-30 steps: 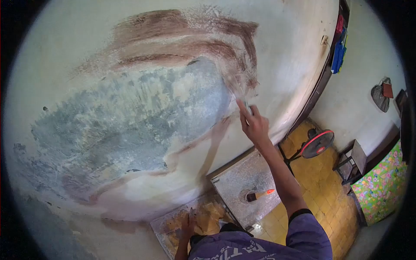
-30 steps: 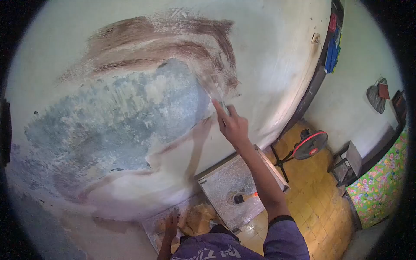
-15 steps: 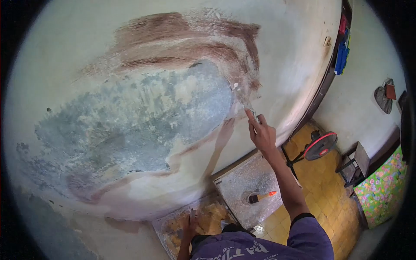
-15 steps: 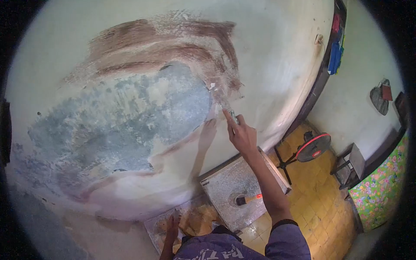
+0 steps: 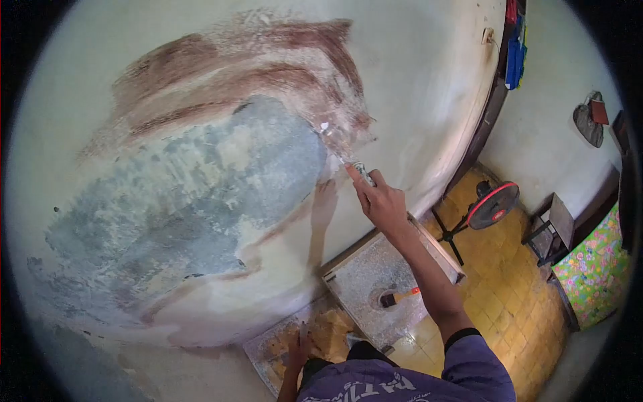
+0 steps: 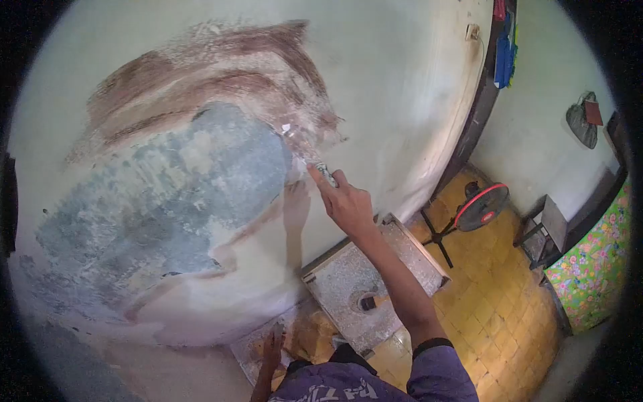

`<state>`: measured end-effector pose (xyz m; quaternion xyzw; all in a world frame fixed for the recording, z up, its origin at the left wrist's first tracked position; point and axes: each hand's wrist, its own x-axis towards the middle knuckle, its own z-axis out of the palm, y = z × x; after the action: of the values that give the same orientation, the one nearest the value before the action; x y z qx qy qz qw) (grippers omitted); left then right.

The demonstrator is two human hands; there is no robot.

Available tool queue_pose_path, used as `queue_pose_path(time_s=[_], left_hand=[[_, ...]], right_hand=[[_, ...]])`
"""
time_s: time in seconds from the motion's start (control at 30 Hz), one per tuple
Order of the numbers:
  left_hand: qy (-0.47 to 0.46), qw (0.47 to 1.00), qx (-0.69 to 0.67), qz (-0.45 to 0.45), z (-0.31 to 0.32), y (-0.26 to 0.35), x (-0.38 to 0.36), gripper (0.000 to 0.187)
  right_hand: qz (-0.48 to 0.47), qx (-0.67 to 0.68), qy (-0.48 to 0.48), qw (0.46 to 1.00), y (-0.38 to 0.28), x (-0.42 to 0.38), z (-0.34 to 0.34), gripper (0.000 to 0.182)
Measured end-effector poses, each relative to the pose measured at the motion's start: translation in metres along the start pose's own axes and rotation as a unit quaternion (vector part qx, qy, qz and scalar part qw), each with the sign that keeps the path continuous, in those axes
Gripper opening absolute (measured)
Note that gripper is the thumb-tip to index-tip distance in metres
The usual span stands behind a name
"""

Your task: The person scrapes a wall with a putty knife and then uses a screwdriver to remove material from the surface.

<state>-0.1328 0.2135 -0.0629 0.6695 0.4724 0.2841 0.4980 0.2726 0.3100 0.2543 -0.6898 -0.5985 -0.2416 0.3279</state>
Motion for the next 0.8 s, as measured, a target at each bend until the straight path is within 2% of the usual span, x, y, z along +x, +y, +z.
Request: queue_pose_path(time_s=[0.03, 0.1, 0.2, 0.3, 0.37, 0.4, 0.5, 0.6, 0.7, 0.73, 0.8], left_hand=[[-0.002, 0.999, -0.041, -0.036, 0.003, -0.005, -0.002, 0.034], [-0.021, 0.999, 0.039, 0.004, 0.003, -0.01, -0.01, 0.033], [0.01, 0.995, 0.077, 0.063, 0.005, 0.007, -0.004, 0.033], [0.001, 1.0, 0.025, 0.013, 0.008, 0.014, -0.011, 0.033], [-0.029, 0.998, -0.025, -0.043, 0.001, 0.009, -0.002, 0.033], [-0.012, 0.998, -0.051, -0.034, 0.0, 0.013, 0.0, 0.032], [-0.055, 0.995, 0.014, -0.08, -0.015, 0.031, -0.001, 0.032], [-0.03, 0.999, -0.032, -0.022, -0.029, 0.016, 0.001, 0.032], [-0.033, 0.995, -0.054, -0.081, -0.051, 0.007, 0.005, 0.035], [-0.04, 0.995, -0.059, -0.066, -0.057, -0.007, 0.011, 0.035], [-0.053, 0.995, -0.069, -0.041, -0.07, -0.035, 0.017, 0.037]], right_hand=[[0.015, 0.014, -0.008, 1.0, 0.004, -0.008, 0.003, 0.058], [0.046, 0.048, -0.013, 0.998, 0.006, -0.023, 0.017, 0.055], [0.081, 0.088, -0.011, 0.993, -0.008, -0.038, 0.019, 0.051], [0.126, 0.2, 0.001, 0.972, -0.028, -0.009, 0.002, 0.051], [0.151, 0.225, 0.004, 0.963, -0.032, -0.003, 0.0, 0.05], [0.159, 0.234, 0.004, 0.959, -0.035, -0.001, -0.002, 0.05], [0.188, 0.292, 0.042, 0.937, -0.061, -0.013, 0.015, 0.05], [0.209, 0.269, 0.093, 0.935, -0.073, 0.004, 0.018, 0.046], [0.271, 0.277, 0.05, 0.921, -0.081, 0.021, -0.003, 0.042], [0.224, 0.28, 0.102, 0.928, -0.079, 0.016, 0.007, 0.042], [0.187, 0.268, 0.116, 0.938, -0.087, 0.005, 0.015, 0.043]])
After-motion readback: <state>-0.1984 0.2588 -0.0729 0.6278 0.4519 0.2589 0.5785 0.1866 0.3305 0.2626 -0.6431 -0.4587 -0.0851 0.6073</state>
